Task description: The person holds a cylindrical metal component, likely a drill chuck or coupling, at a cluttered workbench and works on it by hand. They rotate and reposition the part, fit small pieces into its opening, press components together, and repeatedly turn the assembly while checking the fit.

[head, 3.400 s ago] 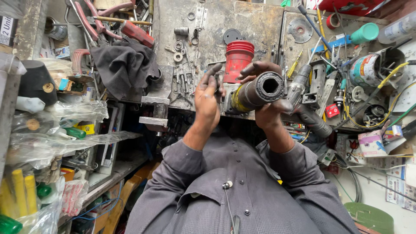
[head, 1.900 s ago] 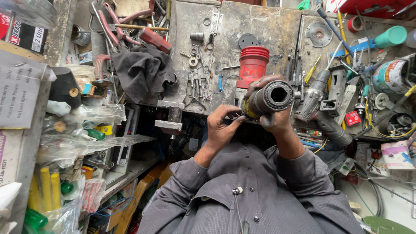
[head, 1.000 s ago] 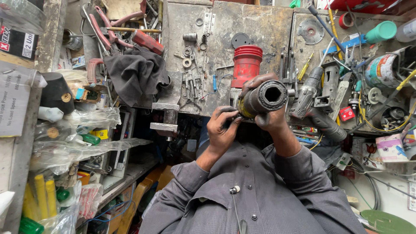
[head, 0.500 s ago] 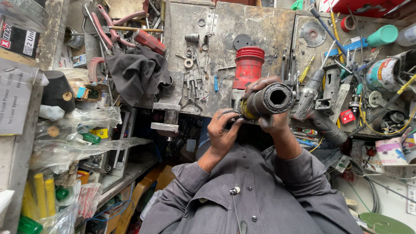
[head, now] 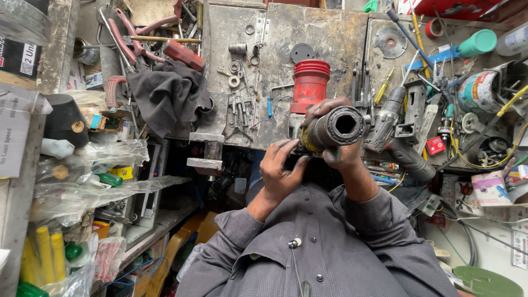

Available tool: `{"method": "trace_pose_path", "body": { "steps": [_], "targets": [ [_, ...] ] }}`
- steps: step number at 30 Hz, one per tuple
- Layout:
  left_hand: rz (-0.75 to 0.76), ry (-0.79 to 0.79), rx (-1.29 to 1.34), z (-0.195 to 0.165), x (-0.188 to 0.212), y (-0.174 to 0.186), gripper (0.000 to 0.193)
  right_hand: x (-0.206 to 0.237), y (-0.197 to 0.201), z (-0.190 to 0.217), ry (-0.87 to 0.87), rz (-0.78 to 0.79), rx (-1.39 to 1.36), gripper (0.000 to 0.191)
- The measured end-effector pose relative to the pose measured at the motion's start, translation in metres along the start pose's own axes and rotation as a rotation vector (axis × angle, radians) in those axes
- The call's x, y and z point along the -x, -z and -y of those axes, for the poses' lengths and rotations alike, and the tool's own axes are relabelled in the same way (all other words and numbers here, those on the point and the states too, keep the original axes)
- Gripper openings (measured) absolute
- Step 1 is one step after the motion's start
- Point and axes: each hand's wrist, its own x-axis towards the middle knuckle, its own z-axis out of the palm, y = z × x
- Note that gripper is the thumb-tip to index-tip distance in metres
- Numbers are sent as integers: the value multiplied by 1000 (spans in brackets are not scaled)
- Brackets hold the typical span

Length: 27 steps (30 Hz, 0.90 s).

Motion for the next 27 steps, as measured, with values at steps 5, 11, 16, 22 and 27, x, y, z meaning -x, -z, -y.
{"method": "trace_pose_path", "body": {
  "steps": [5,11,16,22,27],
  "targets": [
    [13,36,32,6,-8,-21,23,-6,21,2,8,17,10,79],
    [-17,55,42,10,0,-43,22,-1,41,-5,9,24,10,81],
    [-8,4,-36,13,-2,-65,22,0,62,-8,11,31,1,81],
    [-25,-50,-87,20,-1,-96,23,4,98,-19,7,16,1,81],
    [-22,-57,-115,21,3,-131,24,3,125,-13,19,14,25,79]
  ]
}}
